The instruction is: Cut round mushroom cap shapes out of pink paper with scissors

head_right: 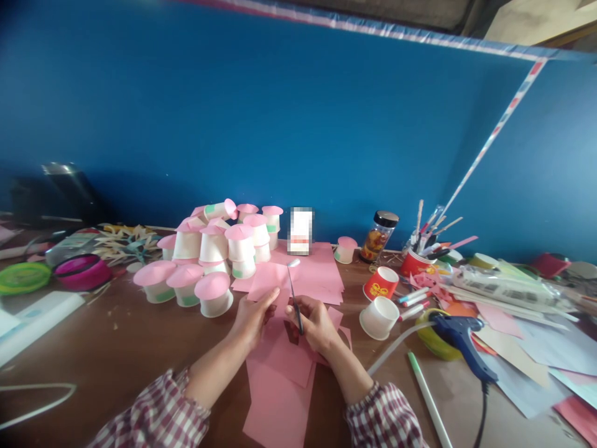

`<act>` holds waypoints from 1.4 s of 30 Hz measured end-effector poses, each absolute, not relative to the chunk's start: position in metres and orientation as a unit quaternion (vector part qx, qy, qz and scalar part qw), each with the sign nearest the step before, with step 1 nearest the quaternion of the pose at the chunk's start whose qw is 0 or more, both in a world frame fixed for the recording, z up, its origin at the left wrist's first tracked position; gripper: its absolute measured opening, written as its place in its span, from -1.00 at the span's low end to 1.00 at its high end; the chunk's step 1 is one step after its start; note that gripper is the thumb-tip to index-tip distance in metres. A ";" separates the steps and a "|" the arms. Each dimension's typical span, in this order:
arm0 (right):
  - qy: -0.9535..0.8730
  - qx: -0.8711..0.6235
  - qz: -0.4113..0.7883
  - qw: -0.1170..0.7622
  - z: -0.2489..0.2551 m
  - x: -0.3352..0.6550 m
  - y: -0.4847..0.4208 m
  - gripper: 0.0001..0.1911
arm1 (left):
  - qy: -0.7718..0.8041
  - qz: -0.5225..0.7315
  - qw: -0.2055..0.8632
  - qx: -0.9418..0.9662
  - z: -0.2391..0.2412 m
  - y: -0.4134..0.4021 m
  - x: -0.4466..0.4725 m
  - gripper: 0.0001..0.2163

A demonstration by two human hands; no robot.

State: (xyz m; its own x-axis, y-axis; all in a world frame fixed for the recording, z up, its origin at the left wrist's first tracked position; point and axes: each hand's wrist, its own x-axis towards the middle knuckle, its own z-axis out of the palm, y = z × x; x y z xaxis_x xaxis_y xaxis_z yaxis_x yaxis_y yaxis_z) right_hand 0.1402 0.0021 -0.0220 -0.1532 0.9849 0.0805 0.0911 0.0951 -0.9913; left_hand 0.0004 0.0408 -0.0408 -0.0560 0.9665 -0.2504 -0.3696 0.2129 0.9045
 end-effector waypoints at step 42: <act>-0.588 -0.493 0.463 0.444 -0.021 0.145 0.004 -0.58 | 0.504 0.506 0.619 0.326 -0.042 0.042 -0.003 -0.69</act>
State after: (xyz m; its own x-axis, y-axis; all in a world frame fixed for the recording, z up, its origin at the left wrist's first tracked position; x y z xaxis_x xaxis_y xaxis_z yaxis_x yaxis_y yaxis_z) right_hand 0.1446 0.0037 -0.0205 -0.1206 0.9906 0.0650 0.1685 0.0850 -0.9820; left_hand -0.0027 0.0422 -0.0419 -0.0207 0.9557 -0.2935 -0.2980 0.2743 0.9143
